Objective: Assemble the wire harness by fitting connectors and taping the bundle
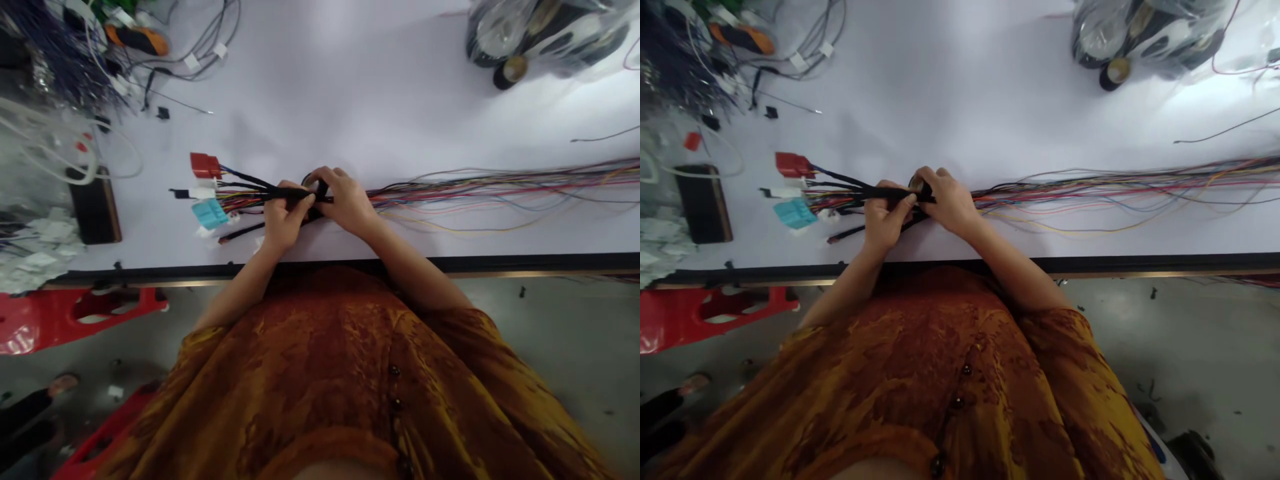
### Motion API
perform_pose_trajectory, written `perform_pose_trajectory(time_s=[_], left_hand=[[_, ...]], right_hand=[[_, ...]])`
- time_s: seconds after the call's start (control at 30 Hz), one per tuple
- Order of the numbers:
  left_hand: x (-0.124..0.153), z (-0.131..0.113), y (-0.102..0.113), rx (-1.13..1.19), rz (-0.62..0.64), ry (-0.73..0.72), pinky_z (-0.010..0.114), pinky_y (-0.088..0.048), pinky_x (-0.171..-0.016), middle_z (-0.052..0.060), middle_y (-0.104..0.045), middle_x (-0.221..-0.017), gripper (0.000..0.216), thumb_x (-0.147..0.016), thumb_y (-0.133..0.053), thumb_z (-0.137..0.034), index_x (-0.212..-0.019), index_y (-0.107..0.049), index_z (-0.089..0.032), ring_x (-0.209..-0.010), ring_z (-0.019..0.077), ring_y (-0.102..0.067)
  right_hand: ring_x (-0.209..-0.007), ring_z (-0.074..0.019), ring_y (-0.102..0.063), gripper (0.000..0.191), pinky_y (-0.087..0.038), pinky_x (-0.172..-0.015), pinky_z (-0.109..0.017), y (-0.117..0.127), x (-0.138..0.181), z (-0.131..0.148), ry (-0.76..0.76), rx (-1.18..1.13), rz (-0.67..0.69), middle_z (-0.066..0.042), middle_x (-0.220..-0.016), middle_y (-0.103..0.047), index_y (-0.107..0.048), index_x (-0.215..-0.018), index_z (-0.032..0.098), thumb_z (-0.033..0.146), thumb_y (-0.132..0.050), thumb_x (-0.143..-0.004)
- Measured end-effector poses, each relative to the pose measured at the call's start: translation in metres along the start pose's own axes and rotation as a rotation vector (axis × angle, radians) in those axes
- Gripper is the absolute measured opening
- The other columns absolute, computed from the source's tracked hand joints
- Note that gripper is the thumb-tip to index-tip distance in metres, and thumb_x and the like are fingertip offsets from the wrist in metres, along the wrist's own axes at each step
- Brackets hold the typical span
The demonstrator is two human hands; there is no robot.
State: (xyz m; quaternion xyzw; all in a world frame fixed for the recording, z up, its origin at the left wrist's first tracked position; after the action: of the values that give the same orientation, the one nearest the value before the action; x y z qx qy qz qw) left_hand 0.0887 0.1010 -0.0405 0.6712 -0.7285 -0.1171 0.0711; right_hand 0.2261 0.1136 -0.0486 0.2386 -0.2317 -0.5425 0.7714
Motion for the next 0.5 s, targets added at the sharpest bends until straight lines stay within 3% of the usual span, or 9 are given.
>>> perform_pose_trajectory(time_s=[0.1, 0.27, 0.4, 0.5], left_hand=[[0.004, 0.023, -0.002, 0.214, -0.024, 0.177, 0.022, -0.046, -0.045, -0.002, -0.065, -0.068, 0.042, -0.079, -0.079, -0.058, -0.089, -0.062, -0.021, -0.048, 0.0094, -0.056], [0.009, 0.037, 0.0, 0.351, -0.107, 0.333, 0.023, -0.054, -0.049, 0.001, -0.07, -0.074, 0.046, -0.071, -0.086, -0.055, -0.087, -0.062, -0.019, -0.054, 0.0122, -0.064], [0.007, 0.044, -0.001, 0.318, -0.16, 0.411, 0.025, -0.055, -0.05, 0.0, -0.065, -0.059, 0.038, -0.078, -0.083, -0.048, -0.082, -0.063, -0.016, -0.051, 0.0143, -0.064], [0.001, 0.048, -0.004, 0.257, -0.127, 0.472, 0.024, -0.054, -0.049, 0.002, -0.065, -0.057, 0.032, -0.083, -0.079, -0.042, -0.077, -0.063, -0.014, -0.048, 0.0144, -0.064]], right_hand=[[-0.096, -0.0206, -0.058, 0.03, -0.049, -0.086, -0.034, 0.009, -0.012, -0.002, 0.139, -0.032, 0.13, -0.01, -0.116, -0.06, -0.064, -0.111, 0.019, 0.026, -0.066, -0.082], [-0.092, -0.0183, -0.053, 0.017, -0.046, -0.084, -0.034, 0.03, -0.032, -0.014, 0.23, 0.018, 0.303, -0.007, -0.106, -0.06, -0.065, -0.088, 0.019, 0.035, -0.068, -0.084], [-0.093, -0.0189, -0.054, 0.018, -0.045, -0.087, -0.036, 0.037, -0.023, -0.008, 0.282, 0.007, 0.319, -0.006, -0.099, -0.062, -0.061, -0.083, 0.019, 0.037, -0.065, -0.087], [-0.099, -0.0217, -0.057, 0.016, -0.047, -0.091, -0.038, 0.033, -0.003, -0.008, 0.236, 0.015, 0.231, -0.009, -0.107, -0.063, -0.061, -0.089, 0.02, 0.035, -0.064, -0.085]])
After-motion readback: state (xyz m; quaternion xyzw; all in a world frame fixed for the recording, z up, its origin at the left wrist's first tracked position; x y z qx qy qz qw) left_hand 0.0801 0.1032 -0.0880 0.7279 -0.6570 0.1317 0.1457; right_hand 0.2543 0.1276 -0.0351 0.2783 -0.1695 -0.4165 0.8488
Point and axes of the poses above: each hand's wrist, its own x-axis away from the middle knuckle, its own y-axis out of the back of the hand, z = x × y, the point moved 9 cm from there along -x, towards the middle knuckle
